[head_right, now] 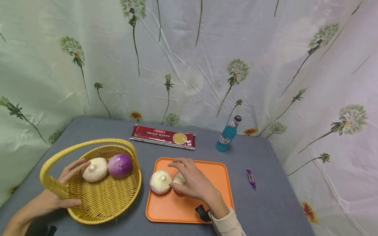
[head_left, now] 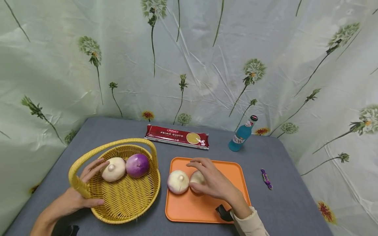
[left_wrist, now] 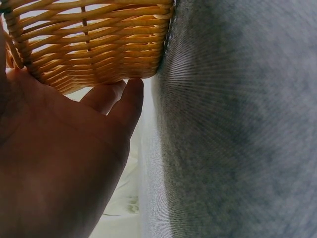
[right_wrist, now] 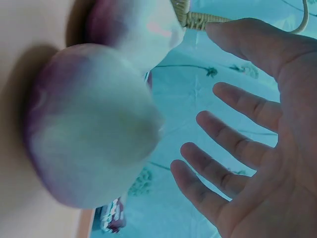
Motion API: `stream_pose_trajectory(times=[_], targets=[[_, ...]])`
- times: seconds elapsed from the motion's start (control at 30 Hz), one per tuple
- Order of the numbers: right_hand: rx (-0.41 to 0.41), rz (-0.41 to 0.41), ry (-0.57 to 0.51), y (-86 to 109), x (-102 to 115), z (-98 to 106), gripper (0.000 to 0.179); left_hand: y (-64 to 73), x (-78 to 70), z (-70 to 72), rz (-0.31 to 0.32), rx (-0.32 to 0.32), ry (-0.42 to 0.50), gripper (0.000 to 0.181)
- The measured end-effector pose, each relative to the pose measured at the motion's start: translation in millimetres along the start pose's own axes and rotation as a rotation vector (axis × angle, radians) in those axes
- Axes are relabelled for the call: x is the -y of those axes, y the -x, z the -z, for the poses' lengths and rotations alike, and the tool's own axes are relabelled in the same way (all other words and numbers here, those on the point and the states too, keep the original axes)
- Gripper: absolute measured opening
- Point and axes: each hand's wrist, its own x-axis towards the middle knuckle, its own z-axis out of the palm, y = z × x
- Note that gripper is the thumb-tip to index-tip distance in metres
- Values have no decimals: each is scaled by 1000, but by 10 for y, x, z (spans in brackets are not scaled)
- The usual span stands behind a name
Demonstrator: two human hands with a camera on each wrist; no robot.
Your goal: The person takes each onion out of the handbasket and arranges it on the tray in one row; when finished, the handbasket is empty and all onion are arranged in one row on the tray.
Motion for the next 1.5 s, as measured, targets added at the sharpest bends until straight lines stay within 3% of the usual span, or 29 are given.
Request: stream_pose_trajectory(times=[0.23, 0.43, 0.8, 1.13, 1.5], targets=[[13, 96, 14, -103, 100, 56, 48, -5, 19, 14, 13, -4, 18, 114], [60, 147, 31, -191, 220, 90, 46, -5, 10, 13, 28, -5, 41, 115], [149, 319, 103, -369, 389, 69, 44, -1, 20, 6, 38, 9, 82, 115], [193, 376, 66, -468, 551, 93, 43, -2, -3, 16, 42, 8, 86, 114], [271, 479, 104, -676, 793, 95, 45, 4, 4, 7, 51, 6, 74, 113]])
